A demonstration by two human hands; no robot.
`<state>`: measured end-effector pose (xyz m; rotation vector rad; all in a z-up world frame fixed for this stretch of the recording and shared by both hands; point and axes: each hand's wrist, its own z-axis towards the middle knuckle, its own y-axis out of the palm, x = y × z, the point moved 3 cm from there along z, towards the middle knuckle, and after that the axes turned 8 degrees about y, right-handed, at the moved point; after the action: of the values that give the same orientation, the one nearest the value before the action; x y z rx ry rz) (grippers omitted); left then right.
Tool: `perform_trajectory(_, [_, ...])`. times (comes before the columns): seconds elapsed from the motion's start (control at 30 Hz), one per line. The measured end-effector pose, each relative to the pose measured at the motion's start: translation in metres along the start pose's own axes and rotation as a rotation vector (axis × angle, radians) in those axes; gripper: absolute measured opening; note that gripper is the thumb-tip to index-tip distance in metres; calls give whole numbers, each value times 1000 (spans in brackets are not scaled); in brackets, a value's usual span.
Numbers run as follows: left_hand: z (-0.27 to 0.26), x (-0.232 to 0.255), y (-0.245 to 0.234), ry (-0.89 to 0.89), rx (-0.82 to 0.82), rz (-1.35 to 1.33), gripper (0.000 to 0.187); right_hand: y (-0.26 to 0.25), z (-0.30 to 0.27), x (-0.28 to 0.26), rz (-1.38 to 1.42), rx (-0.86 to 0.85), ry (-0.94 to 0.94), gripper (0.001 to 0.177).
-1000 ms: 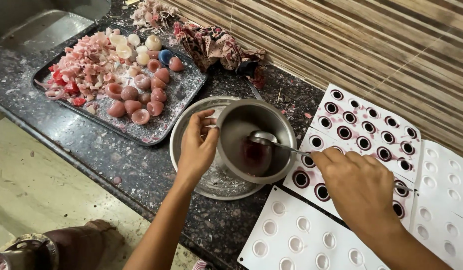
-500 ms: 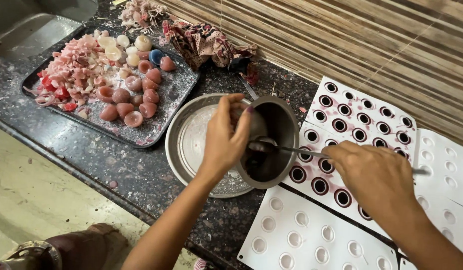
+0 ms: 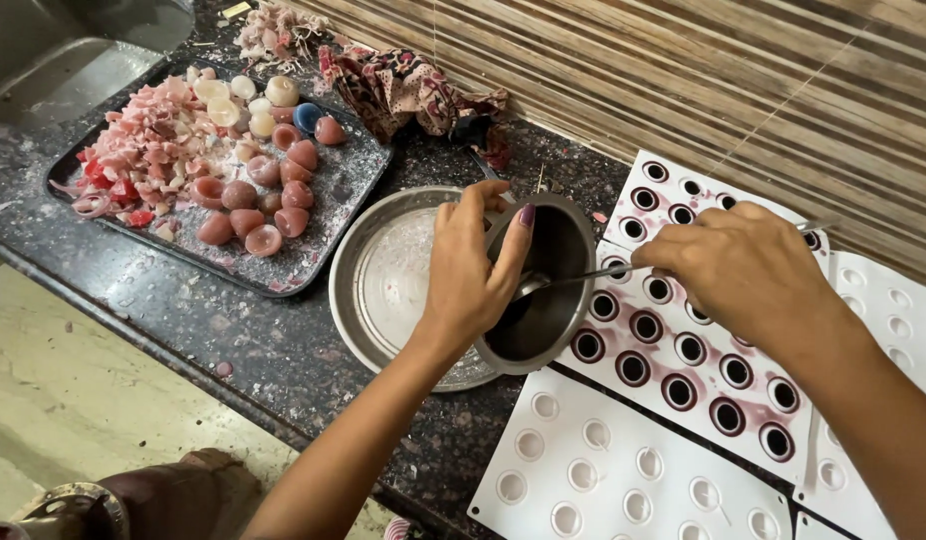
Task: Pouring wax and scent into molds.
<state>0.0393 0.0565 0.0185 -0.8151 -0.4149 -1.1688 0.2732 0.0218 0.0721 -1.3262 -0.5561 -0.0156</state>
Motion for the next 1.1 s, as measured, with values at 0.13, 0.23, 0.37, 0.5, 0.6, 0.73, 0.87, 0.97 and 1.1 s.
perform_trajectory(0.13, [0, -2, 0, 2, 1, -2, 42, 24, 0, 7, 348, -188, 166, 26])
perform_trajectory(0.23, [1, -7, -2, -23, -7, 4, 42, 4, -1, -7, 384, -555, 410, 23])
perform_trajectory(0.37, [-5, -30, -6, -67, 13, 36, 42, 37, -17, -13, 791, -618, 519, 19])
perform_trajectory(0.5, [-14, -61, -20, -124, 30, -17, 40, 112, -38, -31, 1263, -496, 432, 23])
perform_trajectory(0.6, [-24, -79, -32, -279, 54, -32, 43, 106, -47, -45, 1545, -522, 511, 26])
perform_trajectory(0.73, [-37, -96, -44, -539, 43, 76, 43, 77, -65, -39, 1627, -494, 652, 29])
perform_trajectory(0.87, [-46, -106, -50, -423, 88, 6, 42, 52, -92, -11, 1557, -376, 771, 34])
perform_trajectory(0.97, [-56, -97, -54, -126, 70, 445, 38, 49, -130, 19, 1572, -312, 937, 37])
perform_trajectory(1.1, [-39, -11, -34, -90, 102, 416, 37, 43, -168, 59, 1549, -178, 987, 39])
